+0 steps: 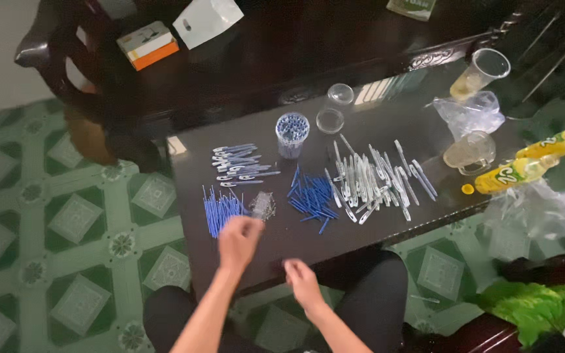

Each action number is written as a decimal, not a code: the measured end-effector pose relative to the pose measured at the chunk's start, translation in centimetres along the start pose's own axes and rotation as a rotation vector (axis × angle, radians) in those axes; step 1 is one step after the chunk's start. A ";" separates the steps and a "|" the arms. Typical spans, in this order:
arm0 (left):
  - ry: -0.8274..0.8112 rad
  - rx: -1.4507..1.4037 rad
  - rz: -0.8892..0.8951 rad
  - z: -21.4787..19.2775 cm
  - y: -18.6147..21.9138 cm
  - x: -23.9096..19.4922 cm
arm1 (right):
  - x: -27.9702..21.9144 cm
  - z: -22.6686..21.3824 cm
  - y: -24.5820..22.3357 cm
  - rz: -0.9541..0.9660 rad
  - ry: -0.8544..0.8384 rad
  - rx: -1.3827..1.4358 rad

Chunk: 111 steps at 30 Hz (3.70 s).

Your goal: The person assembles pens by inserting blue ink cartridges into white pen barrels. They pick up a barrel and a cartridge, insert the cartridge, and place the completed pen into a clear plastic cup. The process is repeated multiple times.

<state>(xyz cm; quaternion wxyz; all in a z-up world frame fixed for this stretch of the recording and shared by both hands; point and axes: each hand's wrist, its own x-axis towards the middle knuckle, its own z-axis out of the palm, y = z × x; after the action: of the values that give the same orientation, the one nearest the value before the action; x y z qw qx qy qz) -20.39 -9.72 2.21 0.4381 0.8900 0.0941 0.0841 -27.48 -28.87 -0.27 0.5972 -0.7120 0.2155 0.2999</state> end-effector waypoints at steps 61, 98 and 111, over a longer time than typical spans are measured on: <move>-0.095 -1.078 -0.772 0.4 -0.8 -7.8 | 0.2 -0.7 -2.9 -0.154 -0.480 -0.125; -0.116 -0.917 -0.832 -1.2 2.1 -5.0 | -1.0 -0.2 -2.8 -0.223 -0.166 -0.173; -0.103 -0.893 -0.859 -2.4 0.8 -2.2 | -1.0 -1.3 -1.6 -0.253 -0.224 -0.318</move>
<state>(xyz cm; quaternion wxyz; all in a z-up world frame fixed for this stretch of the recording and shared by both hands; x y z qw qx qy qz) -23.00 -8.91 4.15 0.7670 0.5063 0.3782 -0.1116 -26.93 -29.88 1.74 0.5305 -0.7807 0.0067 0.3301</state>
